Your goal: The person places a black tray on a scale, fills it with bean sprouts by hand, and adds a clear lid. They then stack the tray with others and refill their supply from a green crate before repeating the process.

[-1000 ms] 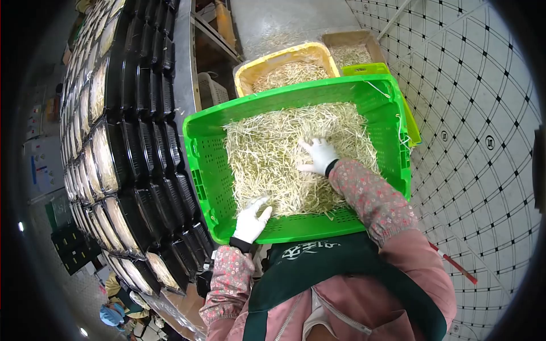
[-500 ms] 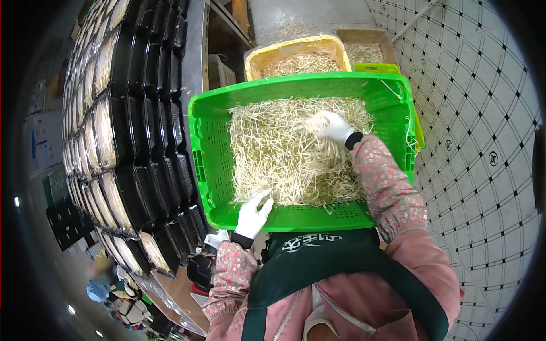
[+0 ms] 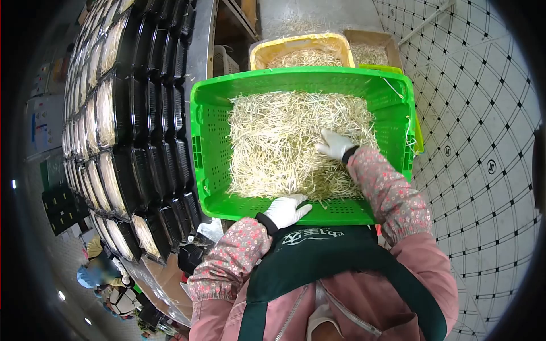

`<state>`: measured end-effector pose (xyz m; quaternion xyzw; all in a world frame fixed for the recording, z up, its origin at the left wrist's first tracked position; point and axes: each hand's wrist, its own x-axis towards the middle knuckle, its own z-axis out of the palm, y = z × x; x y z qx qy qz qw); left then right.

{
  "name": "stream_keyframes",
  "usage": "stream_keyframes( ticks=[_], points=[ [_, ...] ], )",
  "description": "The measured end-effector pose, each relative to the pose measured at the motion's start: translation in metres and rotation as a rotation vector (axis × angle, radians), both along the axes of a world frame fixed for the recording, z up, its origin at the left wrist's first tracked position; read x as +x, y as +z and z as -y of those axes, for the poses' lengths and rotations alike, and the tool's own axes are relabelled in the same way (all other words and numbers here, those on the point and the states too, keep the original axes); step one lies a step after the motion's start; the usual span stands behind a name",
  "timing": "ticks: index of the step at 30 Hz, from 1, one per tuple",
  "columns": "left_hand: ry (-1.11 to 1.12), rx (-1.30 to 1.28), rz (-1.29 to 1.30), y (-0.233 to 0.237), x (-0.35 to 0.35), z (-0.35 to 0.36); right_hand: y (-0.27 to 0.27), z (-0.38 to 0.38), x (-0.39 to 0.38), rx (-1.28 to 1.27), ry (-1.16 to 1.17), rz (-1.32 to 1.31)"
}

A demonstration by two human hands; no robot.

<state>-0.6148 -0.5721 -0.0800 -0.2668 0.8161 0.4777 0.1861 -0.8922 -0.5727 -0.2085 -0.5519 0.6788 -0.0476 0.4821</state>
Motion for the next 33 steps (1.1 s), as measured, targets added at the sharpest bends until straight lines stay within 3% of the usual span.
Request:
stream_keyframes(
  ticks=[2,3,6,7,10,11,15,17,21,24,28,29,32,33],
  points=[
    [-0.027,0.056,0.142,0.007,-0.013,0.0,-0.01,-0.03,0.029,-0.18,0.132,-0.362],
    [-0.04,0.065,0.185,0.001,-0.013,0.0,-0.006,-0.032,0.041,-0.331,0.04,-0.422],
    [-0.024,0.101,0.296,-0.01,-0.019,-0.001,0.012,-0.027,0.038,-0.068,0.082,-0.232],
    [-0.024,0.147,0.354,-0.011,-0.025,-0.001,0.005,-0.031,0.039,-0.148,0.045,-0.273],
    [-0.018,0.186,0.413,-0.03,-0.036,-0.008,-0.009,-0.025,0.032,-0.049,0.045,-0.208],
    [0.007,0.191,0.43,-0.033,-0.039,-0.01,-0.021,-0.028,0.033,-0.171,-0.003,-0.231],
    [0.041,0.277,0.468,-0.057,-0.045,-0.019,-0.001,-0.013,0.032,-0.004,-0.03,-0.224],
    [0.197,0.311,0.424,-0.08,-0.037,-0.03,-0.016,-0.012,0.033,0.02,-0.04,-0.201],
    [0.609,0.677,0.495,-0.057,-0.051,-0.017,-0.015,-0.017,0.027,0.07,0.01,-0.111],
    [0.717,0.687,0.401,-0.069,-0.05,-0.03,-0.011,-0.024,0.028,0.018,0.024,-0.139],
    [0.797,0.778,0.368,-0.03,-0.07,-0.019,-0.012,-0.033,0.034,-0.14,-0.019,-0.167],
    [0.84,0.783,0.375,-0.019,-0.074,-0.017,-0.013,-0.032,0.035,-0.106,-0.011,-0.177],
    [0.866,0.776,0.31,-0.056,-0.052,-0.03,-0.019,-0.032,0.028,0.025,0.039,-0.099],
    [0.874,0.862,0.212,-0.046,-0.048,-0.028,-0.016,-0.033,0.025,0.038,0.02,-0.068]
  ],
)
